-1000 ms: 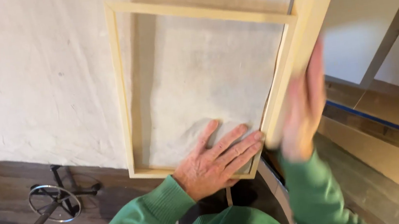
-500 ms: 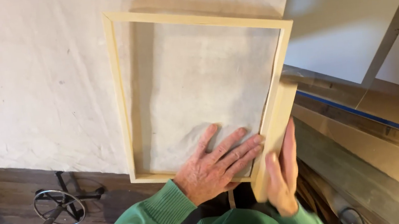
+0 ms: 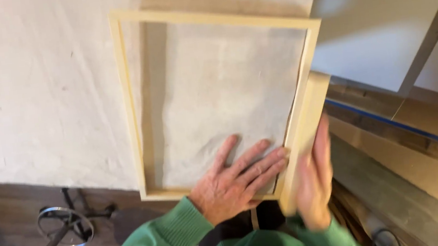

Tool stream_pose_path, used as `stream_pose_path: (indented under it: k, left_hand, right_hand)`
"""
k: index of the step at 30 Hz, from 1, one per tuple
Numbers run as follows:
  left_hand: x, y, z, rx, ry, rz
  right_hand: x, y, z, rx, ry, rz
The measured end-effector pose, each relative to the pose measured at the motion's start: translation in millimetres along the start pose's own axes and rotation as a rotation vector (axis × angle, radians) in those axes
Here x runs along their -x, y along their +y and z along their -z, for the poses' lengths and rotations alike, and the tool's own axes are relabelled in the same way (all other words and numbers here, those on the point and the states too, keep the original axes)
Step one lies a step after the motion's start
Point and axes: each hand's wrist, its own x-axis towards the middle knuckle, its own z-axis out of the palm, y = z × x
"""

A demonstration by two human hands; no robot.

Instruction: The recorder is sanding the sides and inner edges of a wooden frame using a handheld sanding block.

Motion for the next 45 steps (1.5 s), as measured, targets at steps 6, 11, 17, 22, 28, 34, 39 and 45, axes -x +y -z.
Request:
stream_pose_path:
  k: [6, 11, 17, 22, 28, 34, 39, 45]
  left_hand:
    - [6.5, 4.0, -8.3, -0.042, -0.041, -0.072]
    - [-2.5, 3.4, 1.5, -0.024, 0.028, -0.008]
    - [-0.2, 4.2, -9.0, -0.08, 0.073, -0.015]
    - [-3.1, 1.4, -23.4, -0.14, 0.036, -0.076]
    - [-2.6, 0.8, -10.7, -0.039, -0.014, -0.028]
    - [2.2, 4.0, -13.5, -0.007, 0.029, -0.047]
    - [-5.1, -3.3, -9.4, 0.073, -0.034, -0.024]
    - [-5.6, -1.1, -5.0, 0.109, -0.029, -0.047]
  right_hand:
    - [-137.6, -2.8, 5.1, -0.101, -0.003, 0.406]
    - [20.9, 5.8, 4.5, -0.055, -0.019, -0.013]
    - [-134.6, 1.1, 4.7, -0.053, -0.006, 0.423]
    - [-52.8, 8.7, 3.2, -0.01, -0.006, 0.338]
    - [18.8, 27.0, 6.8, -0.004, -0.025, 0.123]
    - [-65.1, 19.7, 9.1, 0.012, 0.015, 0.383]
    - [84.6, 33.1, 4.0, -0.083, -0.087, 0.02]
    - [-19.4, 33.4, 4.0, 0.02, -0.014, 0.352]
